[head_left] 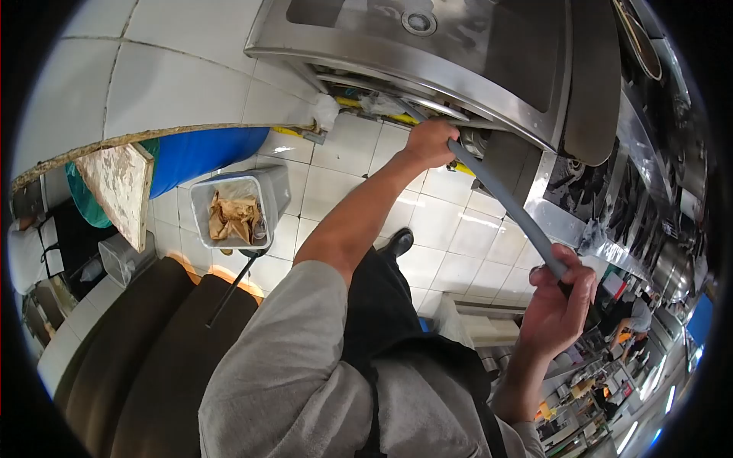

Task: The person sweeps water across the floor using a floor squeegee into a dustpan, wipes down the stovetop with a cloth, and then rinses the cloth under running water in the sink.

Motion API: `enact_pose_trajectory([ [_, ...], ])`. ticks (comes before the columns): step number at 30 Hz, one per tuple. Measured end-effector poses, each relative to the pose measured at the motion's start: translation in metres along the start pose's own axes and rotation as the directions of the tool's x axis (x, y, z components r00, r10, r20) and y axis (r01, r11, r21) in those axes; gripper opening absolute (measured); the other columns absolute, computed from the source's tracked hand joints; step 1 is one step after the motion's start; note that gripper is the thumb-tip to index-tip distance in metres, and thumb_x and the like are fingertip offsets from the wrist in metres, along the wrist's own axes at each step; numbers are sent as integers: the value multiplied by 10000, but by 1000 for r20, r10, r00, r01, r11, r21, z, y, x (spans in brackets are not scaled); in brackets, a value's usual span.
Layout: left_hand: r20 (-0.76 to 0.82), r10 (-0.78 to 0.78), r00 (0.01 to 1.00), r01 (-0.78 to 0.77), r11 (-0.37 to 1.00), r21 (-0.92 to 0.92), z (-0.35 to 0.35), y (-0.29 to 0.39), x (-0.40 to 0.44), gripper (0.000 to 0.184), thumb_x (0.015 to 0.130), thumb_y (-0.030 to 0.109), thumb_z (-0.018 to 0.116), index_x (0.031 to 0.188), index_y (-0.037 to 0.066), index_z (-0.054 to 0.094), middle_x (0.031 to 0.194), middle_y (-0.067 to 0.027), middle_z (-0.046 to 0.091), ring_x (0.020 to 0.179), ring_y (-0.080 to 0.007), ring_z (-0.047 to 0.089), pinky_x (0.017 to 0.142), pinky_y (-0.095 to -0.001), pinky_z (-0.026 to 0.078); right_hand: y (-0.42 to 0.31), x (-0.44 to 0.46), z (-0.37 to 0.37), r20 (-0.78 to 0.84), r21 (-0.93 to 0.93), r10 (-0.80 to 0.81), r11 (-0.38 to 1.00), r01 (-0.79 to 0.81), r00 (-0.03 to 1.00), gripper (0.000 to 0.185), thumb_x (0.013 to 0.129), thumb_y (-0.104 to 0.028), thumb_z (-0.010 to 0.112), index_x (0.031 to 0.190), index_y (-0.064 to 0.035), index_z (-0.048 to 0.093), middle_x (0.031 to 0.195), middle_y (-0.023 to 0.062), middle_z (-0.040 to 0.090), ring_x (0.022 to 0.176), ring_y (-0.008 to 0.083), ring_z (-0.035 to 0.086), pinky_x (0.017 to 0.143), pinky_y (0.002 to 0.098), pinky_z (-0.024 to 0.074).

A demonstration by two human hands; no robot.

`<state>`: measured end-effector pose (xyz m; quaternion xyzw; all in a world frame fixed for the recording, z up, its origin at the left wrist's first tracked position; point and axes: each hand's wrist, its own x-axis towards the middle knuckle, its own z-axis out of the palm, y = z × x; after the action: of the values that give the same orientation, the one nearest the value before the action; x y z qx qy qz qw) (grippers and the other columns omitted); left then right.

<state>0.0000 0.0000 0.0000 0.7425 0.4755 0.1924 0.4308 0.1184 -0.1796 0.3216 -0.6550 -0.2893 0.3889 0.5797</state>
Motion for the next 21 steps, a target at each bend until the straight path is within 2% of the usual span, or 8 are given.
enact_pose_trajectory([
  [2, 72, 54, 996, -56, 998, 24, 0, 1, 5, 146, 682, 215, 734, 712, 114, 633, 795, -131, 661, 811, -369, 661, 695, -478, 517, 1, -6, 0, -55, 23, -9, 1000, 10, 998, 355, 1087, -356, 468, 941, -33, 485, 1179, 286, 619, 774, 261, 622, 738, 354, 538],
  [5, -136, 23, 990, -40, 991, -126, 14, 8, -18, 153, 689, 212, 735, 700, 109, 623, 784, -125, 652, 799, -372, 655, 680, -487, 509, -6, -25, 10, -99, -64, -58, 997, 51, 993, 362, 1091, -351, 457, 933, -26, 478, 1163, 287, 616, 739, 259, 612, 724, 353, 535],
  [6, -165, 31, 986, -57, 986, -156, 17, 9, -19, 116, 696, 237, 725, 723, 135, 677, 845, -127, 678, 827, -367, 678, 699, -477, 538, -9, -29, 13, -101, -87, -67, 994, 58, 993, 377, 1092, -361, 458, 929, -21, 481, 1149, 287, 614, 724, 257, 607, 719, 361, 535],
  [9, -184, -26, 983, -16, 974, -226, 33, 27, -22, 127, 703, 239, 719, 715, 125, 665, 832, -124, 668, 810, -368, 674, 681, -479, 531, -16, -44, 10, -34, -144, -134, 981, 128, 990, 389, 1092, -372, 461, 927, -21, 484, 1138, 280, 616, 717, 255, 601, 716, 361, 535],
  [13, -232, 15, 973, -81, 958, -277, 47, 40, -25, 219, 723, 207, 749, 676, 83, 575, 794, -117, 642, 767, -379, 655, 649, -480, 510, -31, -55, 4, -21, -227, -58, 973, 51, 998, 298, 1085, -293, 490, 934, -37, 497, 1189, 226, 618, 806, 233, 595, 713, 342, 522],
  [16, -259, 16, 966, -94, 951, -293, 53, 49, -23, 230, 724, 206, 750, 673, 78, 566, 789, -117, 640, 768, -378, 656, 644, -468, 512, -33, -50, 1, -4, -296, -160, 943, 152, 987, 371, 1075, -321, 530, 907, 10, 531, 1092, 268, 636, 679, 264, 645, 631, 334, 558],
  [19, -256, -16, 966, -76, 936, -343, 57, 59, -23, 235, 721, 191, 741, 671, 69, 547, 767, -121, 618, 748, -380, 642, 630, -468, 504, -39, -47, 8, 57, -413, -182, 891, 189, 982, 389, 1054, -314, 566, 878, 33, 560, 1023, 257, 662, 674, 249, 660, 625, 329, 541],
  [21, -337, -29, 941, -121, 902, -414, 73, 73, -21, 239, 718, 160, 734, 667, 61, 524, 745, -123, 591, 727, -379, 624, 617, -468, 491, -50, -54, 15, 95, -519, -212, 823, 230, 973, 370, 1027, -296, 599, 856, 32, 578, 975, 243, 678, 674, 237, 671, 628, 324, 527],
])
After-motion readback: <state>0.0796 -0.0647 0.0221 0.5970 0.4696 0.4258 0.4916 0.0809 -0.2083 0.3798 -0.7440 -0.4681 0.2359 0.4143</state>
